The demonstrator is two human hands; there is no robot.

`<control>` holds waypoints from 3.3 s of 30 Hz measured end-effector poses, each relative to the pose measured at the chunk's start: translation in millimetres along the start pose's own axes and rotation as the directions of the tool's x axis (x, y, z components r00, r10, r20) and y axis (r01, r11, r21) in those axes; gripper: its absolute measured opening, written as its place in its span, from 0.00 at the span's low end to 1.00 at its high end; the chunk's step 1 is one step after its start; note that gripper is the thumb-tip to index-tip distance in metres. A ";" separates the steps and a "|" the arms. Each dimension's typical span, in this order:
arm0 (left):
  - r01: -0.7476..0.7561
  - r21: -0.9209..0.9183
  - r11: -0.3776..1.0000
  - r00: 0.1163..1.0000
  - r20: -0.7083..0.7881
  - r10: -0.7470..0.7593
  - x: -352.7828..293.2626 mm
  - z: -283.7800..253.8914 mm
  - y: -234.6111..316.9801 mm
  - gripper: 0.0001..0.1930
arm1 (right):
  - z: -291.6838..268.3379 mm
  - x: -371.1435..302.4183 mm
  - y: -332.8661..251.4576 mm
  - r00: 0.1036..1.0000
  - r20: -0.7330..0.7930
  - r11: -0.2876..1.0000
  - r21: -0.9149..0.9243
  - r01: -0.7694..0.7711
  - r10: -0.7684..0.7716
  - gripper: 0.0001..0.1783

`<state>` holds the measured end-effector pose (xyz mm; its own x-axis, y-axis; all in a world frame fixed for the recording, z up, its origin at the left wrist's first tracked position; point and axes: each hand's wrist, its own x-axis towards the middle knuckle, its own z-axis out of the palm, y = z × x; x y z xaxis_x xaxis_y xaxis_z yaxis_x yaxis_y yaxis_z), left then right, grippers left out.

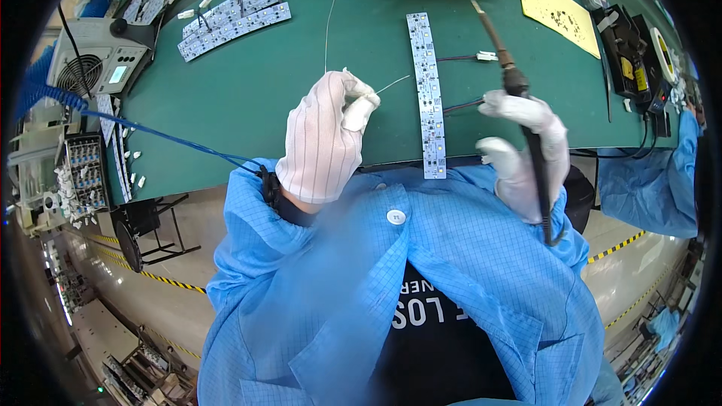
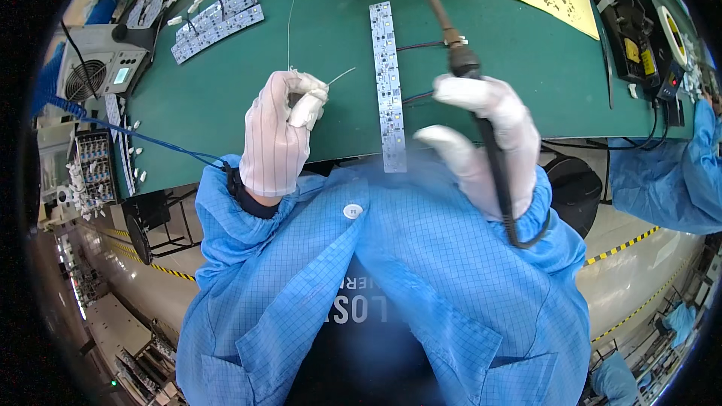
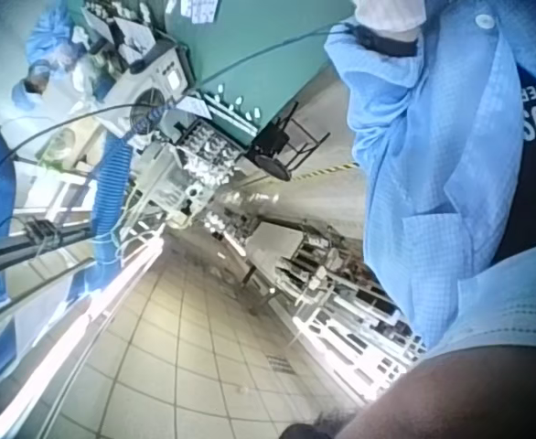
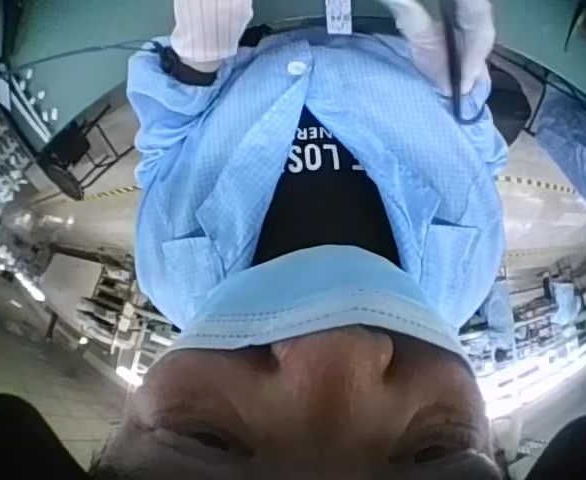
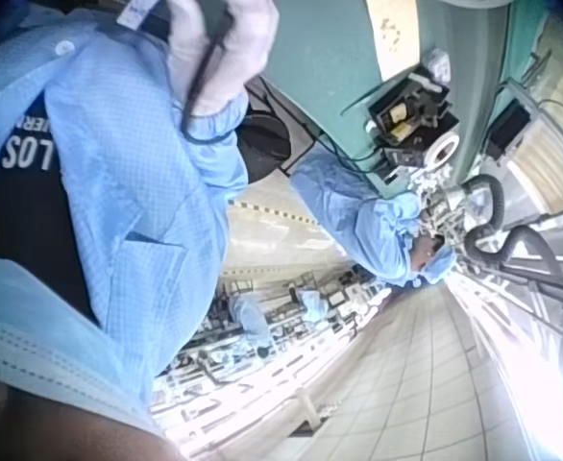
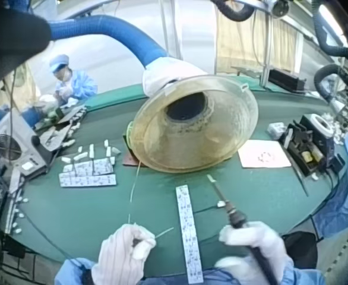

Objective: Soldering electronic components onto a printed circuit board at an assembly station.

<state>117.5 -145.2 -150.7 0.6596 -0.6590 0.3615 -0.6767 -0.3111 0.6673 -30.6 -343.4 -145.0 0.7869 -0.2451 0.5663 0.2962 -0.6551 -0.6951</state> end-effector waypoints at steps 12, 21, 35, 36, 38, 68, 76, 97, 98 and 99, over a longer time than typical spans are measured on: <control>0.332 -0.357 0.873 0.922 -0.073 -0.380 -10.8 -6.5 -24.2 0.05 | 48.7 9.5 -33.5 0.963 0.244 0.856 -0.516 0.027 0.116 0.36; 0.132 -0.223 0.966 0.911 -0.357 -0.207 -15.5 -35.0 -51.3 0.05 | 4.4 23.2 -47.8 0.954 0.295 0.921 -0.356 0.157 -0.048 0.24; 0.042 -0.234 0.971 0.984 0.181 0.001 -20.5 -33.5 -20.3 0.04 | -0.7 29.2 3.2 0.966 -0.117 0.934 0.304 -0.187 0.231 0.20; 0.068 -0.204 0.977 0.970 0.244 -0.017 -21.1 -31.5 -16.0 0.04 | -0.7 21.6 0.7 0.917 -0.027 0.821 0.456 -0.343 0.398 0.23; 0.007 -0.135 0.991 0.973 0.230 0.024 -19.4 -26.7 -9.4 0.05 | 8.4 14.3 1.4 0.910 0.064 0.761 0.526 -0.379 0.409 0.25; -0.202 0.262 0.944 0.934 -0.239 0.266 47.4 26.6 -24.3 0.05 | -11.5 7.1 49.8 0.824 -0.407 0.919 0.181 -0.349 0.393 0.42; -0.153 0.193 0.969 0.957 -0.216 0.194 40.9 21.1 -34.5 0.05 | -11.6 3.7 56.0 0.784 -0.380 0.847 0.418 -0.329 0.492 0.34; -0.091 0.122 0.988 0.991 -0.082 0.102 39.9 15.4 -30.8 0.07 | -8.7 8.2 50.5 0.710 -0.396 0.802 0.420 -0.425 0.583 0.27; -0.091 0.122 0.988 0.991 -0.083 0.102 40.2 15.1 -30.6 0.07 | -8.3 8.5 50.4 0.724 -0.379 0.805 0.421 -0.419 0.576 0.27; -0.094 0.126 0.988 0.991 -0.082 0.105 40.4 15.0 -30.2 0.07 | -7.8 8.5 50.4 0.721 -0.391 0.806 0.429 -0.408 0.573 0.27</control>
<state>159.7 -172.8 -166.0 0.6094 -0.6297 0.4817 -0.7717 -0.3317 0.5426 -13.2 -384.1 -171.7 0.5253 -0.8310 0.1832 0.1504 -0.1212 -0.9812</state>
